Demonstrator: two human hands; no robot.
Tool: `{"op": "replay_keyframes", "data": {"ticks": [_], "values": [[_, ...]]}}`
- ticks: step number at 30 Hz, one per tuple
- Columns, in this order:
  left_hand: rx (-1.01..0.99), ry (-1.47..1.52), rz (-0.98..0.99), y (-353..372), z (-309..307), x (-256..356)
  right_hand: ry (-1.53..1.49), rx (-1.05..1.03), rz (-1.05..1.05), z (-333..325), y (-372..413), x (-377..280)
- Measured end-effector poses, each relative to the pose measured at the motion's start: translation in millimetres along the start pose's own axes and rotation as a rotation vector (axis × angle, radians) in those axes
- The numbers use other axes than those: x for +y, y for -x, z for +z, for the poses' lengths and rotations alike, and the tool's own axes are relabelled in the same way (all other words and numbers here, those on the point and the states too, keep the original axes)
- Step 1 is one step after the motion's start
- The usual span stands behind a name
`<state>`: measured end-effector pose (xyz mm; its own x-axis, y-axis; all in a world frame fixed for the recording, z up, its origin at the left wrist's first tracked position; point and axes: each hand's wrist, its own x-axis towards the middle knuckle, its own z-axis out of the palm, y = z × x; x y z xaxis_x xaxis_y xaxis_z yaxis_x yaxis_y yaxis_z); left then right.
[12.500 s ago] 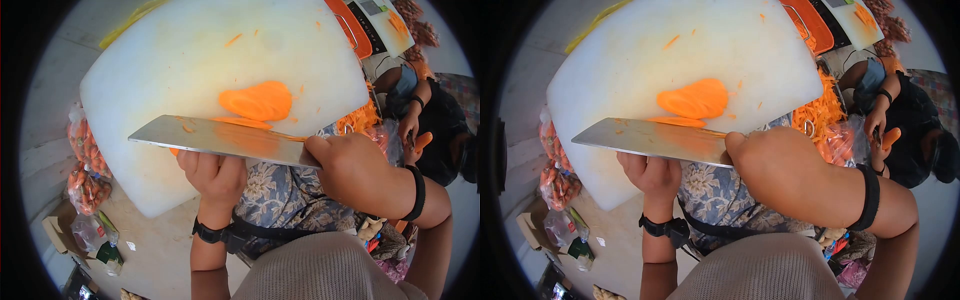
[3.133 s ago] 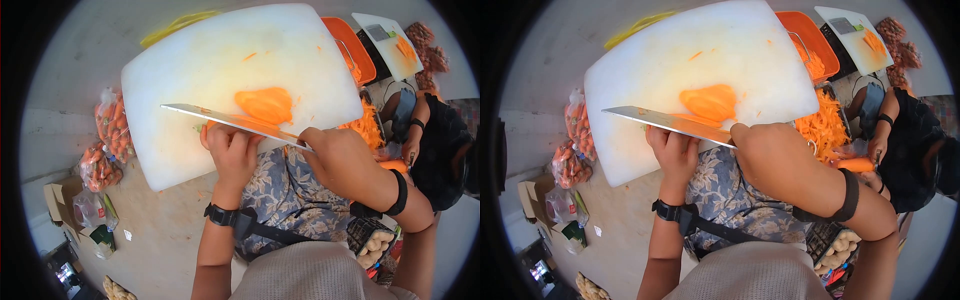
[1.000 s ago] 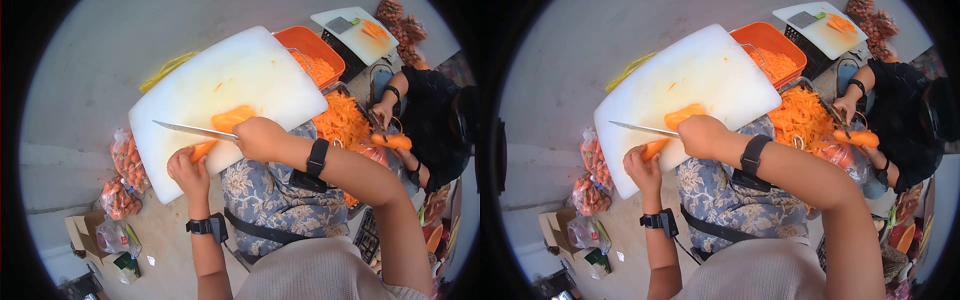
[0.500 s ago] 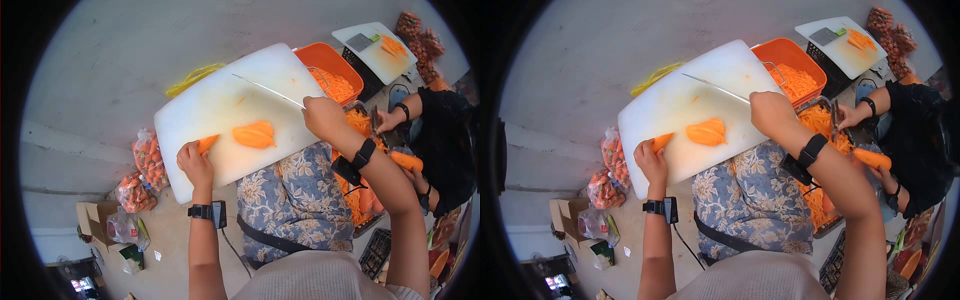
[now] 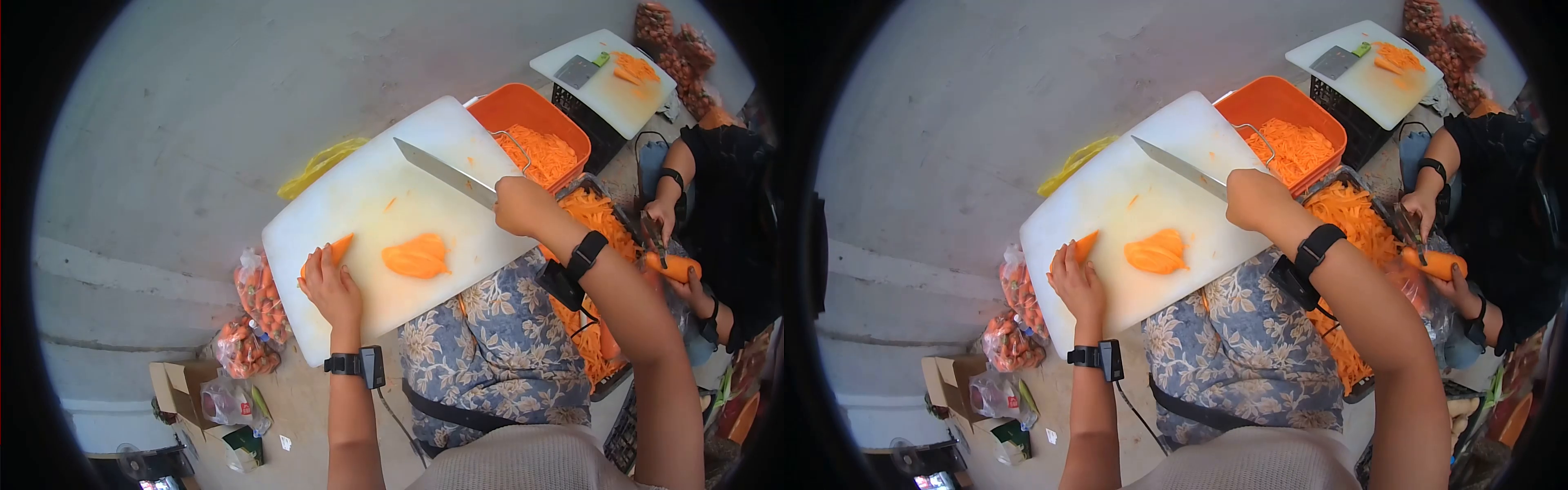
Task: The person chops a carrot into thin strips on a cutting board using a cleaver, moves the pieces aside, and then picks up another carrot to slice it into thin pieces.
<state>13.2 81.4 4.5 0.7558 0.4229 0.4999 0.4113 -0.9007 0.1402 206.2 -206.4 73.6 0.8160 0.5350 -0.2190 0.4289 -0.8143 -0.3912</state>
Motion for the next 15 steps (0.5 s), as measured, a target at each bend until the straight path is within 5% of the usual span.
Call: {"op": "replay_keyframes", "data": {"ticks": [15], "values": [[-0.060,-0.051,-0.001,12,-6,8,-0.032,0.000,0.021,6,-4,-1]]}}
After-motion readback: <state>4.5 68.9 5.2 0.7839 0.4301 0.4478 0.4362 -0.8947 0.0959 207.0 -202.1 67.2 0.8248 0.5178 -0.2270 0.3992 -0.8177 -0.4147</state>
